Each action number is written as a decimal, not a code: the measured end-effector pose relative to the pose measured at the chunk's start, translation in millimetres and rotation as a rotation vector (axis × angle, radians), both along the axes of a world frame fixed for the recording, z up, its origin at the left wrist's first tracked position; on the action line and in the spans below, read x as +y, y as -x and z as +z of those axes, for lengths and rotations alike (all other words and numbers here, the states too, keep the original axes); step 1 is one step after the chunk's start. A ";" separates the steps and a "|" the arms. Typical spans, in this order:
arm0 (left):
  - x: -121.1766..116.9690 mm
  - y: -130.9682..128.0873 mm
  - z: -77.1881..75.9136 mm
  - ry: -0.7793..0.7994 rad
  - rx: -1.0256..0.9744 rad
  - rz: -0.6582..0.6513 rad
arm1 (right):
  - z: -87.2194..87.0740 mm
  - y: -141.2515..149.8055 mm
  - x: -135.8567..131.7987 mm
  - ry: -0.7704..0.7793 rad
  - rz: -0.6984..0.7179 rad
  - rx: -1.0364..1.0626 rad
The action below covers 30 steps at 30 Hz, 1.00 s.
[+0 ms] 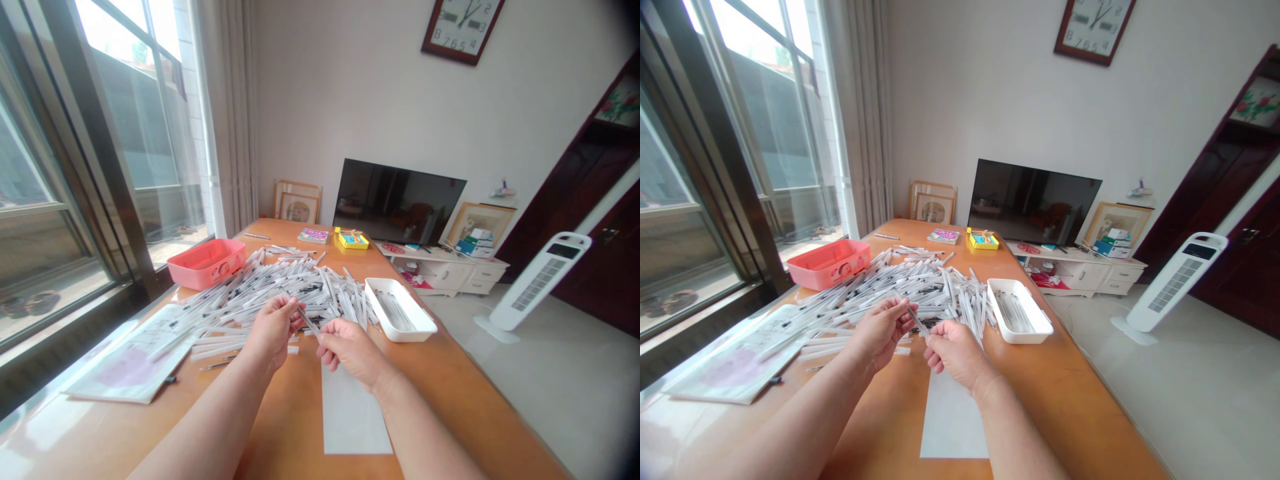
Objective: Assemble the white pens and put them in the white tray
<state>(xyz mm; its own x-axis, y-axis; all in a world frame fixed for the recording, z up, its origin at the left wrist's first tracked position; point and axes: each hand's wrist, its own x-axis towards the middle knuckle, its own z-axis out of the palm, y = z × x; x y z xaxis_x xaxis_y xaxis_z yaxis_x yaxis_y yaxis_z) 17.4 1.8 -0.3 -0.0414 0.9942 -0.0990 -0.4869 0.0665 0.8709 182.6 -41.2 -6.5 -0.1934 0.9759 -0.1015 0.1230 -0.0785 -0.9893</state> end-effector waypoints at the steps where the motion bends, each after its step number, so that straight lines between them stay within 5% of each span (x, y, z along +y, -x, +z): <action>1: -0.6 -0.7 0.1 -0.003 -0.001 -0.002 | 0.6 -0.1 -0.1 -0.003 -0.007 0.007; 30: -15.4 -11.3 14.1 -0.039 0.066 -0.073 | 14.6 -6.6 -6.3 -0.052 -0.064 0.055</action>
<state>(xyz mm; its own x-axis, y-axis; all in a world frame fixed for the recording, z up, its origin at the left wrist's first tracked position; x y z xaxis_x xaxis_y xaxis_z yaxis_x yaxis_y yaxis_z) 28.7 -13.5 13.8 0.0259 0.9979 -0.0592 -0.4238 0.0646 0.9034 189.1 -47.5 8.0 -0.1341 0.9901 -0.0414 0.0649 -0.0329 -0.9973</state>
